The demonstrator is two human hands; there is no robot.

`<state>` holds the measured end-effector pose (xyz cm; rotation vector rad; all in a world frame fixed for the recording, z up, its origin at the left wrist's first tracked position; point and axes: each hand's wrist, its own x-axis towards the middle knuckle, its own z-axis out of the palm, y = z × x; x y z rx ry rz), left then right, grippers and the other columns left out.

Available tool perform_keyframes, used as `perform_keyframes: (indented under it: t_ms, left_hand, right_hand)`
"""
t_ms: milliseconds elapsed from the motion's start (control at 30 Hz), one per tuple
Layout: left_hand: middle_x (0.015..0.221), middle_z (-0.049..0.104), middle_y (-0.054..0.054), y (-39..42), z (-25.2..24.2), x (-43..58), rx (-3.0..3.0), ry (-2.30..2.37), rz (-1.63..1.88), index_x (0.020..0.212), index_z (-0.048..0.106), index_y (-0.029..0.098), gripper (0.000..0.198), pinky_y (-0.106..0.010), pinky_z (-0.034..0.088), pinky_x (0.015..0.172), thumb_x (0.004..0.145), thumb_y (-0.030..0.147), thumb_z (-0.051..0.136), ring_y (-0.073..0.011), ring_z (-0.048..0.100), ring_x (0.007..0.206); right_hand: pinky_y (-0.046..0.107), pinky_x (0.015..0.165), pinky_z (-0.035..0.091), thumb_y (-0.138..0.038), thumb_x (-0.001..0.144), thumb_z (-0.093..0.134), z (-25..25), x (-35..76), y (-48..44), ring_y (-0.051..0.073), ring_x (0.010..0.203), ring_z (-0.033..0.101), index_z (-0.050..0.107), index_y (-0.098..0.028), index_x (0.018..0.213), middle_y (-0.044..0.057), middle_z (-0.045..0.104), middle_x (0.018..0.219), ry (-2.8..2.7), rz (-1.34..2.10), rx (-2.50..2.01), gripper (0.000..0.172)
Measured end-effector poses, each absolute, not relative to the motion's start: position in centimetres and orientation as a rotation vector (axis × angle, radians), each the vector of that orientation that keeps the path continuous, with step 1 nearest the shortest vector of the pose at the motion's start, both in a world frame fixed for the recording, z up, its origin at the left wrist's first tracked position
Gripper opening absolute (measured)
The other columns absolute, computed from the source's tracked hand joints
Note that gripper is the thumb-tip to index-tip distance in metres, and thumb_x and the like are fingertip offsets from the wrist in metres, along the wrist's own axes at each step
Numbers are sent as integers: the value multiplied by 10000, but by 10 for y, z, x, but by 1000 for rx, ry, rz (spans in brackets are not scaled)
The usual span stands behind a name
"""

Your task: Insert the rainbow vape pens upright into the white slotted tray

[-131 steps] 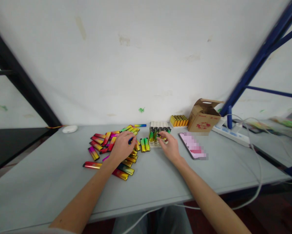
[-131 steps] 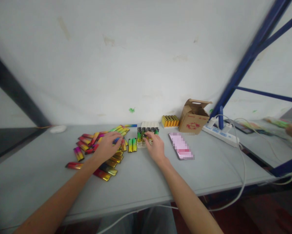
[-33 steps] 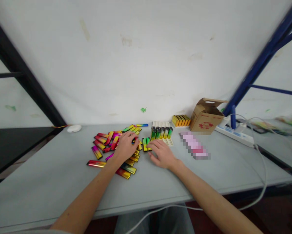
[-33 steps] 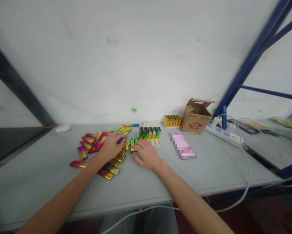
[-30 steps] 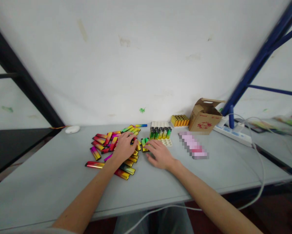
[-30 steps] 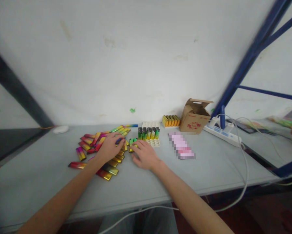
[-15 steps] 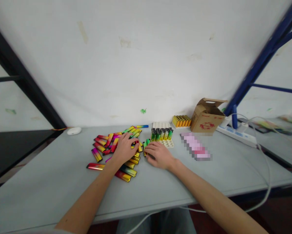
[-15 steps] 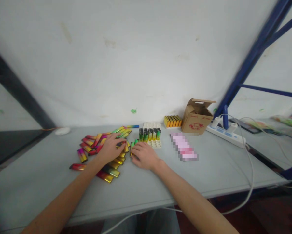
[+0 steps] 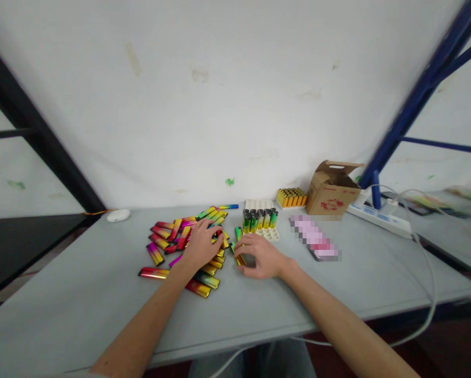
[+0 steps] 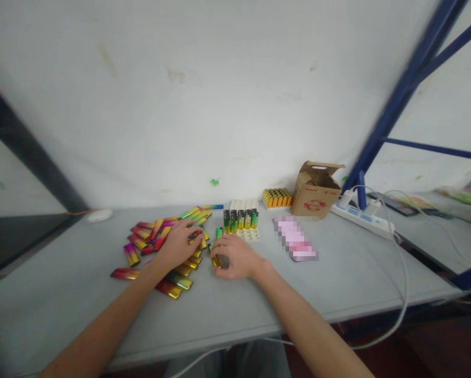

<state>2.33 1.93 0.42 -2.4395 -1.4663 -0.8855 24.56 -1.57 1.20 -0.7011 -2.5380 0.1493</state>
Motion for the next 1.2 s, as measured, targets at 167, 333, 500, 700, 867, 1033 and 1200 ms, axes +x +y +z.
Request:
perform_keyframes:
  t_ms: [167, 333, 500, 700, 867, 1033, 1200]
  left_hand:
    - [1045, 646, -114, 19, 3, 24, -2435, -1475, -921, 872, 704, 213, 196, -487, 465, 970, 866, 293, 526, -273, 571, 1057]
    - [1058, 643, -124, 19, 4, 24, -2449, -1476, -914, 864, 696, 200, 200, -494, 460, 976, 871, 288, 517, -282, 567, 1062]
    - [1059, 637, -116, 19, 5, 24, -2456, -1501, -888, 867, 687, 199, 200, -477, 456, 983, 877, 298, 514, -277, 566, 1073]
    - [1050, 637, -117, 19, 4, 25, -2459, -1502, -961, 914, 667, 188, 188, -473, 454, 985, 876, 290, 513, -274, 569, 1065]
    - [1096, 634, -119, 21, 3, 24, -2444, -1513, -1010, 961, 669, 181, 218, -494, 433, 1017, 882, 306, 510, -283, 557, 1107]
    - [1177, 609, -145, 26, -2, 22, -2399, -1577, -1057, 1014, 678, 161, 271, -504, 418, 1045, 876, 334, 521, -300, 535, 1166]
    - [1195, 603, -142, 27, -3, 22, -2397, -1590, -1072, 1025, 676, 167, 284, -512, 408, 1059, 879, 346, 511, -298, 528, 1183]
  right_hand:
    - [276, 666, 401, -409, 805, 650, 13, 249, -17, 175, 717, 580, 626, -186, 739, 30, 639, 735, -2453, 136, -945, 234]
    - [253, 640, 375, -468, 748, 710, 12, 247, -18, 164, 689, 595, 652, -208, 967, -5, 664, 731, -2450, 268, -1090, 345]
    - [235, 608, 353, -270, 702, 708, 20, 251, -18, 139, 633, 566, 654, -214, 983, -27, 659, 729, -2521, 386, -1068, 292]
    - [227, 543, 281, -182, 666, 667, 26, 263, -16, 99, 541, 429, 629, -183, 731, -54, 545, 601, -2521, 516, -1090, 75]
    - [229, 522, 252, -238, 797, 582, 23, 267, -9, 85, 535, 362, 534, -172, 635, -59, 422, 569, -2361, 784, -944, 181]
    - [239, 539, 374, -447, 851, 561, 26, 268, -1, 138, 657, 568, 543, -192, 985, 3, 595, 781, -1710, 1203, -870, 288]
    - [222, 490, 387, -506, 768, 643, 32, 268, 1, 111, 569, 544, 526, -222, 1023, -45, 539, 712, -1157, 1551, -734, 399]
